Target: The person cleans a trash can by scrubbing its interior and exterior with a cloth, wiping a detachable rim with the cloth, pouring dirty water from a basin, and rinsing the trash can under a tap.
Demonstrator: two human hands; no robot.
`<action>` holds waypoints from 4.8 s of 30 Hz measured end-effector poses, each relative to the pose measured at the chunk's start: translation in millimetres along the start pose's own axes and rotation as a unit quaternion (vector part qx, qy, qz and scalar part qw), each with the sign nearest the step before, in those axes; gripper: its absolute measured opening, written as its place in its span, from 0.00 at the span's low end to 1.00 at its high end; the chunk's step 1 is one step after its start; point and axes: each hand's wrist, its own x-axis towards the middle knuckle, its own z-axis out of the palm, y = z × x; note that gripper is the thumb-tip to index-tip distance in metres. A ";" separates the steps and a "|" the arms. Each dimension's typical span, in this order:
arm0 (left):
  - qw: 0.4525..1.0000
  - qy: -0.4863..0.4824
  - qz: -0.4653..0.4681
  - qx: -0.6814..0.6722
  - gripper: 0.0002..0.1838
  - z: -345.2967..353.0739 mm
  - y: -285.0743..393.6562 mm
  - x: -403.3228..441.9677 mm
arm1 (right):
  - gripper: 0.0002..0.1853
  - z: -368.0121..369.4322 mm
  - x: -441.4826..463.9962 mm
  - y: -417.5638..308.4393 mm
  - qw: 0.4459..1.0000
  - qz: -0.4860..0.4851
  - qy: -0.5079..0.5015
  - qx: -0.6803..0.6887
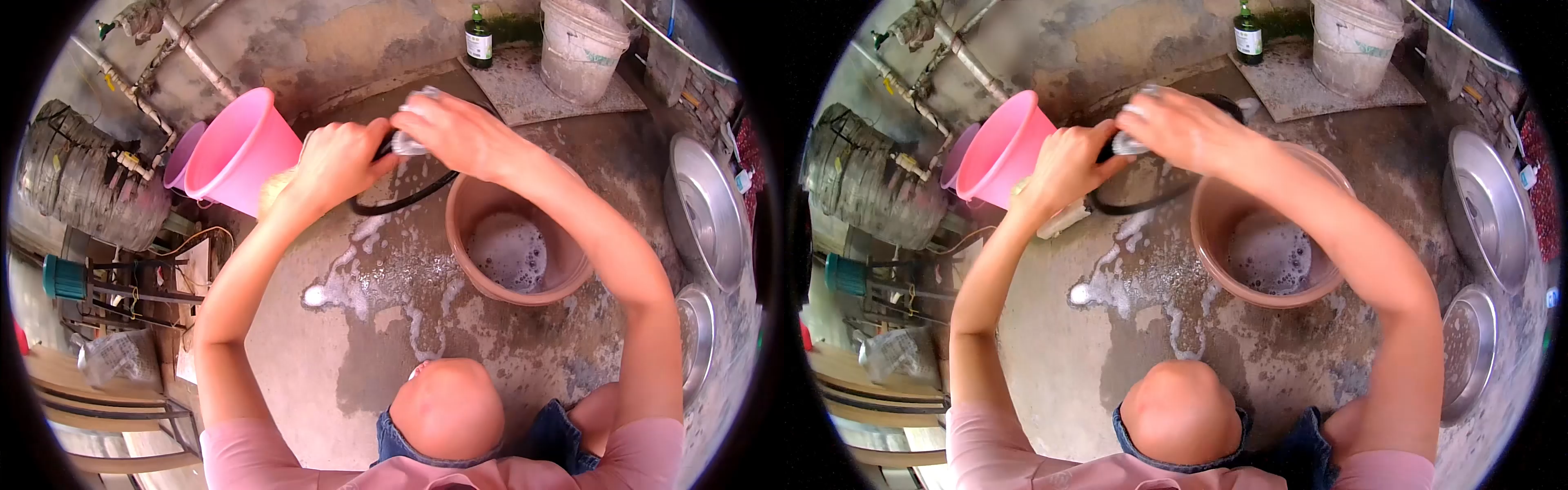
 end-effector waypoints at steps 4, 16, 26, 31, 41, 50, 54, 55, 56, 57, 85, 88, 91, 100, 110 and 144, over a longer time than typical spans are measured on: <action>0.996 0.061 -0.044 -0.052 0.14 -9.9 -2.9 -3.7 | 0.16 6.3 -6.7 42.0 0.995 0.021 0.101 0.004; 0.998 0.016 -0.042 -0.047 0.19 -10.3 1.4 -2.6 | 0.13 13.2 6.1 21.1 0.989 -0.037 0.105 -0.100; 0.939 0.108 -0.145 -0.291 0.15 5.7 -26.2 -29.3 | 0.15 9.5 -39.4 71.5 0.970 0.216 0.059 0.096; 0.993 -0.029 -0.068 -0.097 0.13 -5.4 -6.1 1.3 | 0.11 14.9 12.6 9.3 0.990 -0.048 0.102 -0.084; 0.846 0.315 -0.180 -0.390 0.11 -31.4 -8.4 -26.8 | 0.21 64.3 -18.9 89.4 0.861 0.394 0.159 0.281; 0.911 0.102 -0.346 -0.198 0.29 19.3 -81.2 -39.9 | 0.16 38.1 -47.0 35.7 0.867 0.429 0.214 0.136; 0.719 0.100 -0.334 -0.601 0.36 7.1 -64.2 -38.0 | 0.22 6.7 -41.0 34.4 0.902 0.322 0.289 -0.010; 0.633 0.097 -0.305 -0.705 0.37 1.4 -62.7 -34.6 | 0.22 2.0 -41.2 34.5 0.922 0.258 0.284 -0.049; 0.537 0.092 -0.270 -0.794 0.39 -1.5 -63.9 -31.2 | 0.22 -3.0 -42.1 34.9 0.937 0.192 0.279 -0.087; 0.488 0.069 -0.259 -0.830 0.42 -1.5 -72.6 -29.4 | 0.22 -5.8 -44.1 36.0 0.945 0.127 0.274 -0.125; 0.945 -0.030 -0.140 -0.294 0.24 -27.5 -6.4 9.7 | 0.12 -34.8 9.6 16.0 0.973 -0.170 0.150 -0.044; 0.957 -0.037 -0.139 -0.252 0.23 -32.3 -4.0 10.2 | 0.13 -31.8 6.2 15.7 0.971 -0.189 0.140 -0.028; 0.964 -0.028 -0.132 -0.229 0.22 -31.5 0.4 12.1 | 0.13 -30.6 6.1 14.0 0.972 -0.112 0.194 -0.076; 0.974 -0.040 -0.076 -0.211 0.21 -29.8 7.2 12.5 | 0.13 -27.1 16.0 17.9 0.973 -0.141 0.163 -0.086; 0.989 -0.049 0.053 -0.128 0.19 -33.4 5.2 8.6 | 0.14 -39.5 22.1 19.7 0.987 -0.027 -0.022 0.155; 0.925 0.103 -0.082 -0.355 0.16 -4.2 -30.4 -52.0 | 0.09 -29.4 -30.4 67.3 0.832 0.204 0.053 0.513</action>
